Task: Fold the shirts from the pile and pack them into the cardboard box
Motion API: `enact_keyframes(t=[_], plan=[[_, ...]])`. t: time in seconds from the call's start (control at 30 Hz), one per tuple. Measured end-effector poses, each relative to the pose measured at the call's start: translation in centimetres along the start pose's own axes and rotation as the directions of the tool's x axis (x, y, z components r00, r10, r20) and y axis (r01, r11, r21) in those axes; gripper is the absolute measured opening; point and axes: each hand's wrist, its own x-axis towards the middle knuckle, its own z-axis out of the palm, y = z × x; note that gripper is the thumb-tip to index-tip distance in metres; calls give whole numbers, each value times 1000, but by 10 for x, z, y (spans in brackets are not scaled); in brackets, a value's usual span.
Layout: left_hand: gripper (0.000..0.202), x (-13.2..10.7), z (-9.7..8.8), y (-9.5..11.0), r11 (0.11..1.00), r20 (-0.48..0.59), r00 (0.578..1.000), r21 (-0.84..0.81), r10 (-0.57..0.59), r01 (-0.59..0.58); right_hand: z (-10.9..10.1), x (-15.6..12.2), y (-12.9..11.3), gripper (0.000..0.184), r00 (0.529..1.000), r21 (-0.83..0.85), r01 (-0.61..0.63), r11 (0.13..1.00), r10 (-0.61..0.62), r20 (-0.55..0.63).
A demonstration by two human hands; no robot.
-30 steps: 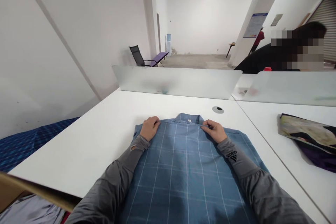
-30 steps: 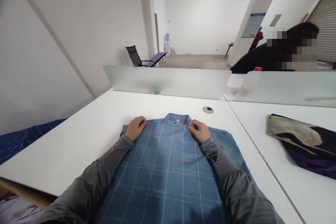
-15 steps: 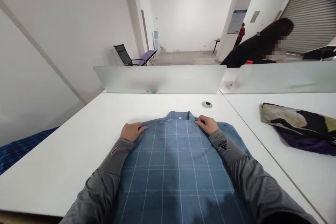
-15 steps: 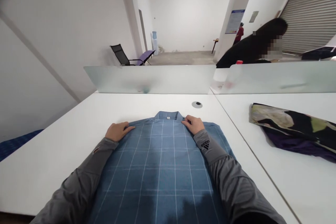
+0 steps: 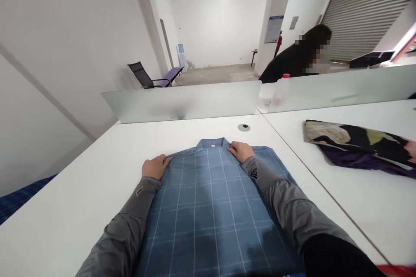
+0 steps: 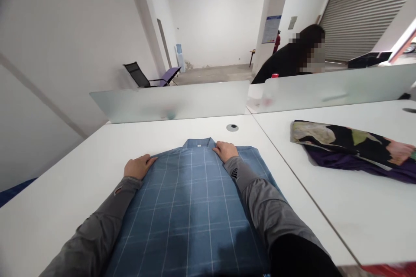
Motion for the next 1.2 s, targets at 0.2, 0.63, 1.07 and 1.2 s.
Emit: enact_keyframes(t=[0.2,0.63,1.07,1.2], plan=[[49,2,-2,-12,983,33,983,40,178,-179,-6,-2,13,32,998,-77,56,995,-52,45],[26,-13,-32,30,943,-326,923,-190,203,-275,-37,-60,18,46,990,-91,66,994,-77,-121],[51,-44,-11,91,857,-114,897,-265,427,-442,1,-69,47,58,993,-10,103,995,-102,67],[53,-35,-5,39,960,-3,985,-222,171,-168,1,-67,56,54,996,-11,54,998,-53,70]])
